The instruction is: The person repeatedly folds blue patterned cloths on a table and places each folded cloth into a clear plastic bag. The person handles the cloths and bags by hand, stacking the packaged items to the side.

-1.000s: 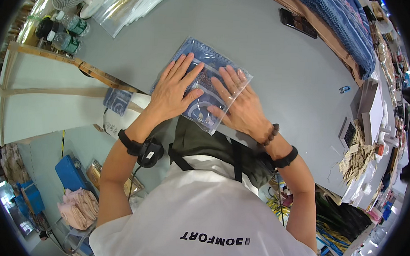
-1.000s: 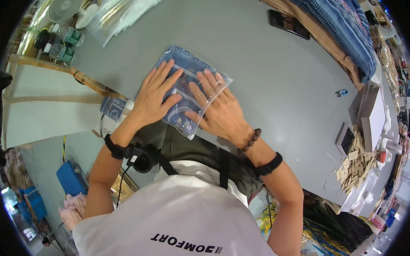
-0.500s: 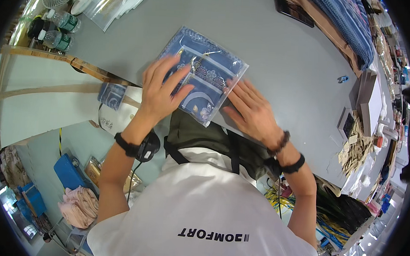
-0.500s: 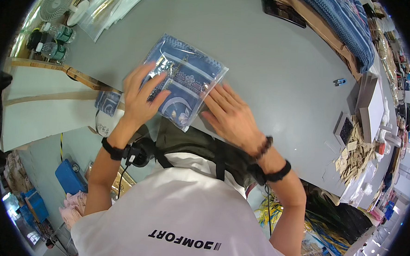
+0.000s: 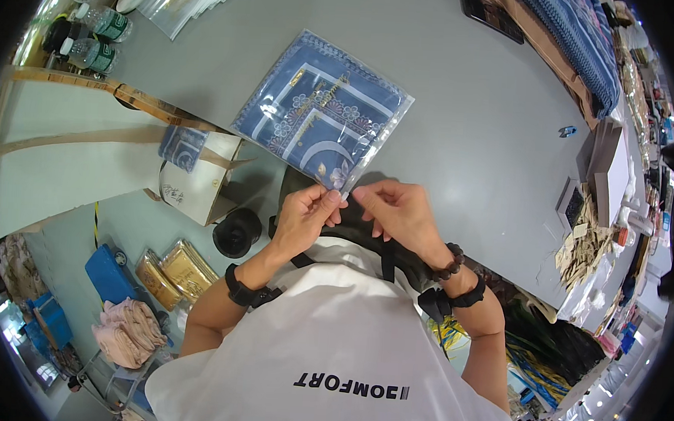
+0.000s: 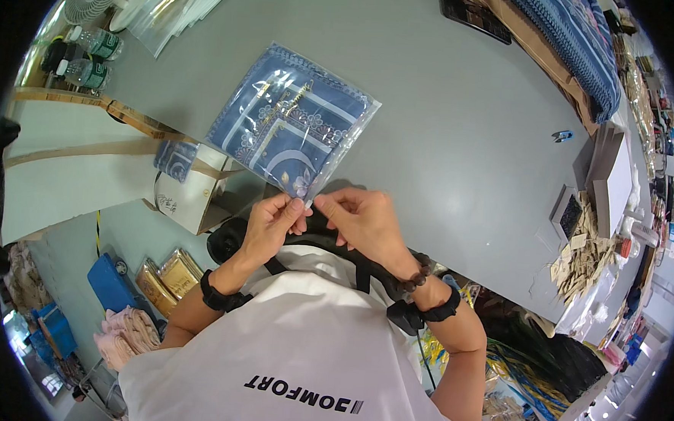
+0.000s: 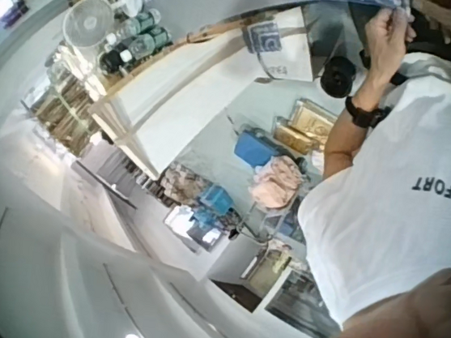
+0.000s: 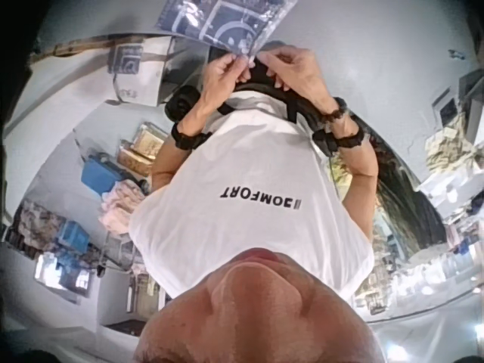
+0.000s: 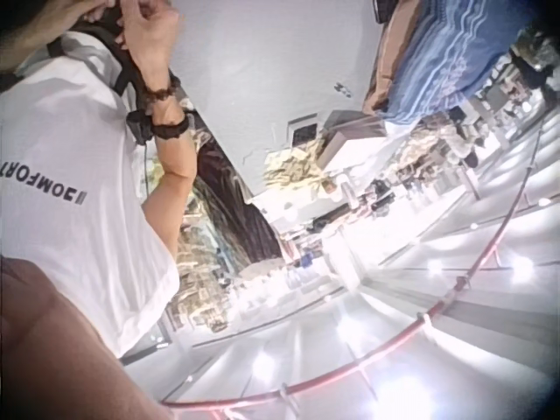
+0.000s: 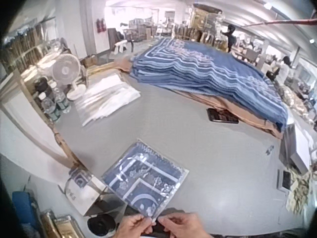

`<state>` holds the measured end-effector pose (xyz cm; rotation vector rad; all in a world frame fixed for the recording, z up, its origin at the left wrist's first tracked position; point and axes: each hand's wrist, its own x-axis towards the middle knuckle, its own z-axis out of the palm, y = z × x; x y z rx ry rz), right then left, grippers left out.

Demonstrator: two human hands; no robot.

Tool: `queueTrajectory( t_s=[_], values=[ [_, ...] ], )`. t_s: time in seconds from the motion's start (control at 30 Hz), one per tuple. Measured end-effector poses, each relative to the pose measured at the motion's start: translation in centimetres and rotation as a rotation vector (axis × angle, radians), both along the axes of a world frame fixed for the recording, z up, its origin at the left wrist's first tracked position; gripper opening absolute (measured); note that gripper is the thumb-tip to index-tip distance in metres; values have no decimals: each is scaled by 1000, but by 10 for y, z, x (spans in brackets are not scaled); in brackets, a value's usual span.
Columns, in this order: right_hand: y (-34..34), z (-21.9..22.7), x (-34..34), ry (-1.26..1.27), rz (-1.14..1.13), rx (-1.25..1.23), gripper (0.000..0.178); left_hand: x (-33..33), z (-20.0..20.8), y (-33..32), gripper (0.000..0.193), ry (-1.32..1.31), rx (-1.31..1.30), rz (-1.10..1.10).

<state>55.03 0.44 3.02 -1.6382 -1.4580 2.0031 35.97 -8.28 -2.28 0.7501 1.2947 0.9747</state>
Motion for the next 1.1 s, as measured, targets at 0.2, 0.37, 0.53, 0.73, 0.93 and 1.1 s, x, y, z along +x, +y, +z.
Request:
queueTrajectory(
  t_s=[0.2,0.37,0.53,0.73,0.93,1.1],
  values=[
    [-3,-6,-15,103,3,-4,29,6,-8,-2,36,-39,69,59],
    [65,-8,1,26,-335,290,27,-20,-11,-18,30,167,14,-175],
    [74,-17,23,-280,256,631,24,-50,-28,-30,35,-285,64,66],
    [60,-23,27,-169,-86,479,23,-108,-105,-98,17,-197,-174,598],
    [58,-45,40,-171,-69,666,27,-206,-172,-177,27,57,-219,1158],
    [57,-48,40,-217,-61,731,29,-310,-215,-109,63,673,-401,827]
  ],
)
